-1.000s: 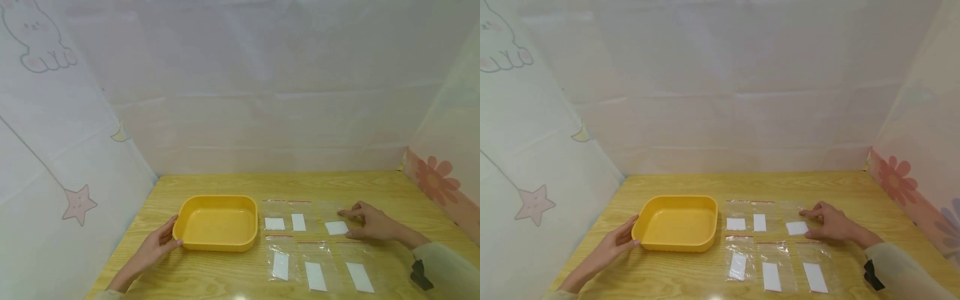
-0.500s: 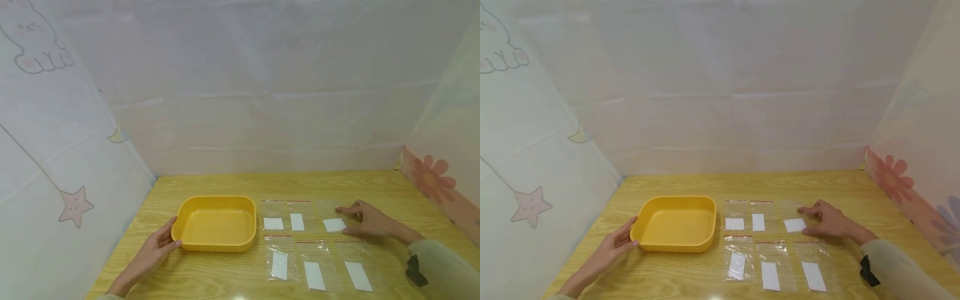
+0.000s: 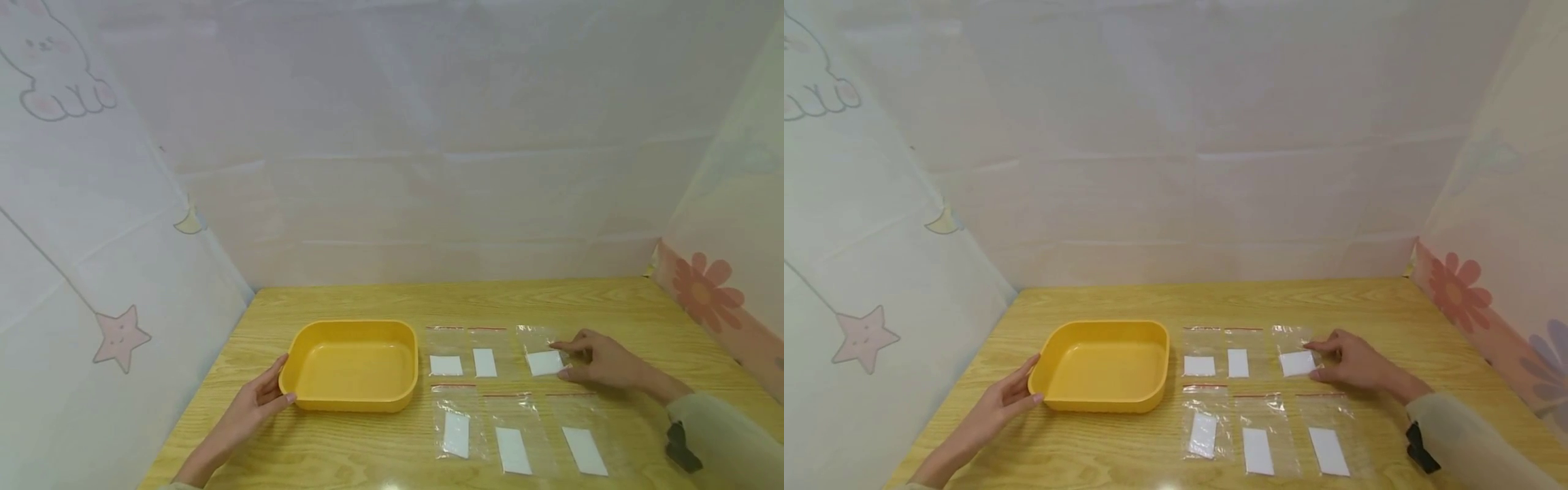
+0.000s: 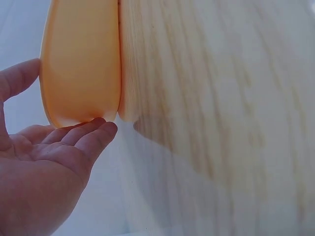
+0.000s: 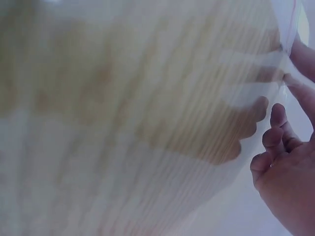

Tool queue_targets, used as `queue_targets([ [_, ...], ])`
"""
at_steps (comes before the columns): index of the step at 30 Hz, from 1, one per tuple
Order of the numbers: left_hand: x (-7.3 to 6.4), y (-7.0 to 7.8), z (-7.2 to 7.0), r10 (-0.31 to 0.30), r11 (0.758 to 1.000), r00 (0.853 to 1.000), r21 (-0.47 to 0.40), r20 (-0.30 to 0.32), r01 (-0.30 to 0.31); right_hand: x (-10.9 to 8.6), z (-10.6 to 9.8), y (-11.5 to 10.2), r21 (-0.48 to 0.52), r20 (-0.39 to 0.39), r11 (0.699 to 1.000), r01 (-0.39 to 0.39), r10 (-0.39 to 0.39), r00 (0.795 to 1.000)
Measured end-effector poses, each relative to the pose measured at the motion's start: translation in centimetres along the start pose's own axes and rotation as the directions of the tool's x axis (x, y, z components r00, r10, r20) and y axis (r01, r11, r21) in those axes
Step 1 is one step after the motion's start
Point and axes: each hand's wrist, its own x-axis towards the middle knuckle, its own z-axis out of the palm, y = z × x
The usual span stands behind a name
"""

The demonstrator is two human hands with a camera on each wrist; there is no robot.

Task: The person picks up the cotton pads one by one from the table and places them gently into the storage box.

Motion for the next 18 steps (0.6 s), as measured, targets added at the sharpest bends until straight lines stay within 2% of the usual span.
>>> queue_targets([
  [5, -0.1, 0.0, 0.1, -0.027, 1.0, 1.0, 0.0, -0.014, 0.027, -0.4, 0.5, -0.5, -0.033, -0.058, 0.999, 0.022, -0.024, 0.998],
  [11, -0.1, -0.1, 0.2, -0.037, 0.999, 0.999, 0.008, -0.016, 0.037, -0.6, 1.1, -1.3, -0.061, -0.123, 0.998, -0.019, 0.012, 0.992],
  [18, -0.1, -0.1, 0.3, -0.038, 0.999, 0.999, -0.002, -0.018, 0.038, -0.3, 0.9, -1.5, 0.043, -0.139, 0.999, -0.033, 0.038, 0.99],
])
